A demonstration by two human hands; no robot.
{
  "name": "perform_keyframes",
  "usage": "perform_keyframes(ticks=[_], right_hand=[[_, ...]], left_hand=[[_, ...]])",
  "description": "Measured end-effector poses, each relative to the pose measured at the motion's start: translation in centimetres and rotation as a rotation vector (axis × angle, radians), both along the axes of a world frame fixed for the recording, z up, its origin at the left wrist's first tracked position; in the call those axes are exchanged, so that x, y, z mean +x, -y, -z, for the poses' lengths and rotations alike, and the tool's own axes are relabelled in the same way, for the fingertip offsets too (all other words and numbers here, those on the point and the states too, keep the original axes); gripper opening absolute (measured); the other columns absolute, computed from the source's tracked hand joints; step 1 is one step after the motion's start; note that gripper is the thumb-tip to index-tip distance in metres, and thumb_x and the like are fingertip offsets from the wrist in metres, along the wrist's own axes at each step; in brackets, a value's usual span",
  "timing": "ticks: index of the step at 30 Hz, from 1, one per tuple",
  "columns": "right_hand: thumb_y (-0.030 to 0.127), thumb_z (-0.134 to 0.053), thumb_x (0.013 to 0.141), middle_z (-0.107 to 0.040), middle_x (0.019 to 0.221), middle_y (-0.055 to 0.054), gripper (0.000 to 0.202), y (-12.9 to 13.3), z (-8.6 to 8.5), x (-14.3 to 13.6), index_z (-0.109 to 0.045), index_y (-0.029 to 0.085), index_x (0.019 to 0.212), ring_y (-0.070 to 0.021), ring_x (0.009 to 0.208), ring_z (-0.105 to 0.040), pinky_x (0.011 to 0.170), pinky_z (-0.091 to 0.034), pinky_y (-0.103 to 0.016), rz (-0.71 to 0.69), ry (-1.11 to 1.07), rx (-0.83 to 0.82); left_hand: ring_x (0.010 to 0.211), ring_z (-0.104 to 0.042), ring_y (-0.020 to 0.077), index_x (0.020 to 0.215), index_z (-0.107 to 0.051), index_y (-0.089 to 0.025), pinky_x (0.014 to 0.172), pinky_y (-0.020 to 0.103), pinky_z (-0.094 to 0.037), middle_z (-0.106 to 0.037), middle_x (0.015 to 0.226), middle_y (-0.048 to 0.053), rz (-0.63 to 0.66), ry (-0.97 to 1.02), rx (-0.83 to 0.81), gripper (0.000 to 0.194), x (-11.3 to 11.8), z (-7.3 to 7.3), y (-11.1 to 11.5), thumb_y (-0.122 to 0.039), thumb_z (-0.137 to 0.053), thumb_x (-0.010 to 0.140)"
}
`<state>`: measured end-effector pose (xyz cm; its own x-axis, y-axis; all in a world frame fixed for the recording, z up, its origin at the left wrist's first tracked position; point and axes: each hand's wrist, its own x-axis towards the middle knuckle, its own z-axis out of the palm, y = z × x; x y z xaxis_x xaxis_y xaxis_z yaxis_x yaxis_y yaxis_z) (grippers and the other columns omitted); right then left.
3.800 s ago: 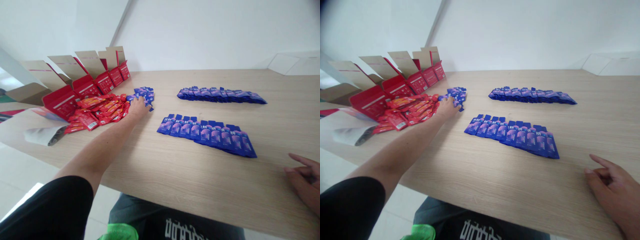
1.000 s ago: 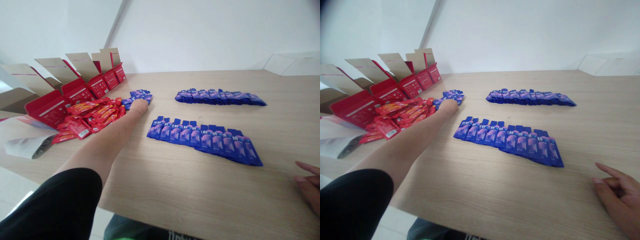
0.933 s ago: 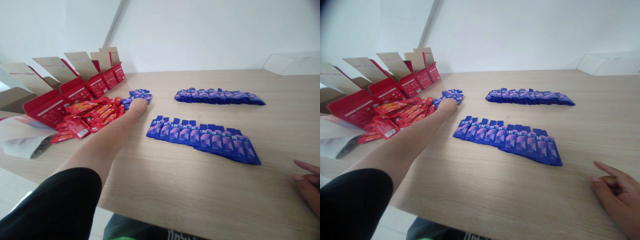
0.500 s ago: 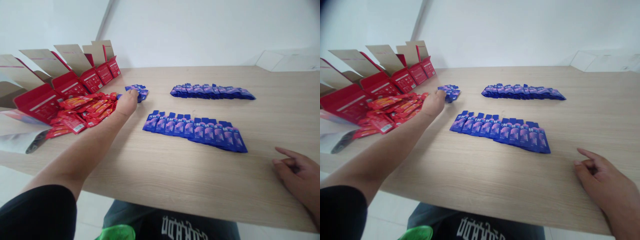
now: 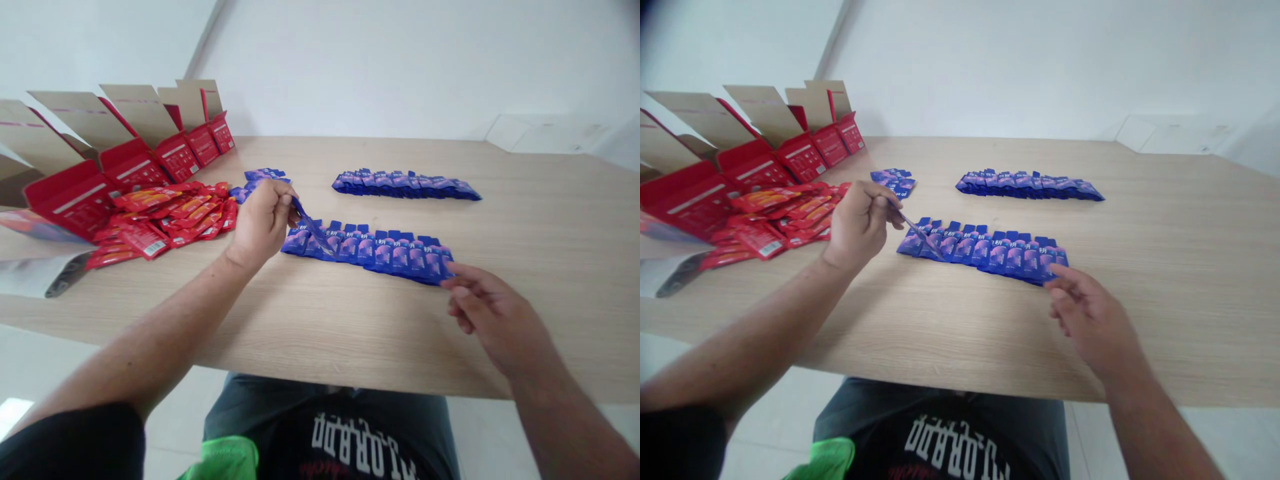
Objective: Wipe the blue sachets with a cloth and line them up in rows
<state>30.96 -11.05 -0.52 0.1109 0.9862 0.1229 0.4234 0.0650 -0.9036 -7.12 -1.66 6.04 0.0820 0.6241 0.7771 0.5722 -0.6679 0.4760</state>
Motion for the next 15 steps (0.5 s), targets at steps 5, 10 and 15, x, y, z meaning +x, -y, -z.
perform_keyframes(ticks=[5,10,15], right_hand=[[0.055,-0.065,0.090,-0.068,0.116,-0.011,0.050,-1.9,-1.5,-9.0,-0.064,0.025,0.130,-0.0145,0.074,-0.061,0.047,-0.041,-0.022,-0.476,-0.540,-0.271],[0.049,-0.075,0.085,-0.063,0.078,-0.001,0.040,-0.8,-1.0,-12.7,-0.066,0.019,0.110,-0.0031,0.047,-0.039,0.041,-0.021,-0.017,-0.759,-0.878,-0.612],[0.045,-0.076,0.085,-0.052,0.060,0.007,0.031,0.1,-1.3,-15.2,-0.059,0.020,0.093,-0.0029,0.041,-0.032,0.039,-0.018,-0.017,-0.746,-0.914,-0.577]], left_hand=[[0.061,-0.065,0.0102,0.097,-0.056,-0.021,0.056,0.023,-0.055,-0.066,0.077,0.000,0.312,0.262,-0.145,0.025,5.4,0.4,3.5,-0.043,-0.046,0.104],[0.065,-0.064,0.0121,0.093,-0.060,-0.022,0.058,0.025,-0.054,-0.067,0.079,0.002,0.334,0.351,-0.258,0.027,5.9,0.3,6.0,-0.047,-0.051,0.101],[0.085,-0.069,0.0167,0.105,-0.061,-0.025,0.070,0.031,-0.058,-0.071,0.113,0.005,0.335,0.641,-0.406,0.027,4.6,1.2,7.2,-0.050,-0.050,0.100]])
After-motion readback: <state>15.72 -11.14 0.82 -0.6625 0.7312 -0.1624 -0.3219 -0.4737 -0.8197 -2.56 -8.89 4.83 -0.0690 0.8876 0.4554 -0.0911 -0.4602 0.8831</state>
